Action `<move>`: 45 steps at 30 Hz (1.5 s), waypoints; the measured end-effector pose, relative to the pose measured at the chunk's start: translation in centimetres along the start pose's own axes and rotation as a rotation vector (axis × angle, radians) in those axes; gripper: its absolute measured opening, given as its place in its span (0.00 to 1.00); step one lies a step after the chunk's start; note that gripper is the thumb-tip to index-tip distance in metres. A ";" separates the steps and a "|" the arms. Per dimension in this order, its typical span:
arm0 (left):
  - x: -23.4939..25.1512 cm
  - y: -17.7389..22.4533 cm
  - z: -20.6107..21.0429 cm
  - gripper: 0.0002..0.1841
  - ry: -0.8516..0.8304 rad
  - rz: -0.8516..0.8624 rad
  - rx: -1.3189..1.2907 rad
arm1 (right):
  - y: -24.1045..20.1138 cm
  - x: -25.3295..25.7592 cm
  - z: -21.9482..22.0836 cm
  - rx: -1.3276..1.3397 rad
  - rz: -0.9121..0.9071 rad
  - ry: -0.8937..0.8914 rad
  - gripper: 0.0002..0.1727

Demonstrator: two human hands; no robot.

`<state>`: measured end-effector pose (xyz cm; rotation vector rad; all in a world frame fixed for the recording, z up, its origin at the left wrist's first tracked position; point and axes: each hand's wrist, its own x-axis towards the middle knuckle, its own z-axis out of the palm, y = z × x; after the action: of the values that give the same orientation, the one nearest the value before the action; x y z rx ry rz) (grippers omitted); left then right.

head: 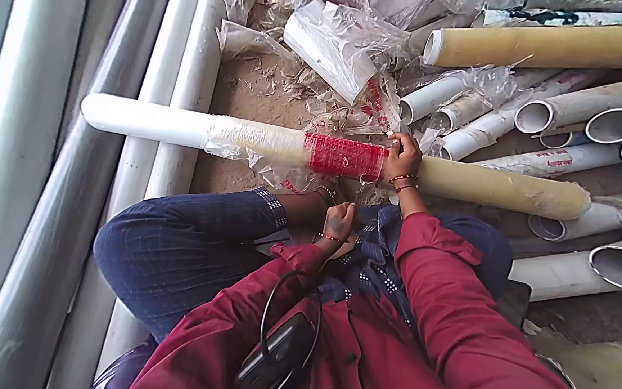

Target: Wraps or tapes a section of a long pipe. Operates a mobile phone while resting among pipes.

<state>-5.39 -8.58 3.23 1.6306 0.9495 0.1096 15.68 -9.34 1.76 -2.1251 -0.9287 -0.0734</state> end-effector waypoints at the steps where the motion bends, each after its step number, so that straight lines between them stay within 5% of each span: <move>1: -1.7 -0.5 -1.2 0.21 -0.046 0.028 0.045 | 0.1 0.5 0.0 0.021 0.024 -0.007 0.15; 3: -3.4 -0.9 -4.8 0.20 0.024 0.081 0.146 | 0.3 1.7 0.1 0.061 0.060 -0.026 0.15; 9: 1.2 -0.5 -20.2 0.22 0.701 0.307 0.158 | -0.3 2.6 -0.6 0.238 0.174 -0.006 0.16; 14: 5.3 -3.5 -28.8 0.31 0.926 -0.261 -0.064 | -4.8 1.0 -6.2 0.532 0.226 0.111 0.15; 18: 5.7 -3.4 -25.7 0.35 0.654 -0.446 -0.124 | -4.5 -1.6 -10.9 0.527 0.132 0.038 0.20; 23: 6.5 -3.9 -24.5 0.30 0.437 -0.467 -0.066 | -3.0 -4.2 -11.0 0.593 0.691 0.033 0.14; 28: 5.0 -3.0 -24.0 0.25 0.418 -0.489 -0.055 | -4.1 -2.8 -9.5 0.573 0.804 -0.009 0.16; 32: 5.0 -4.8 -23.2 0.25 0.276 -0.353 0.216 | -4.8 -2.6 -10.2 0.570 0.849 -0.076 0.18; 45: 2.9 -2.5 -13.8 0.23 0.161 0.087 -0.001 | -4.7 -2.8 -10.6 0.493 0.782 -0.316 0.17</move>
<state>-12.24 3.92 4.15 1.6811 0.9997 0.3048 13.28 -16.41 11.06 -1.9029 -0.1839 0.8169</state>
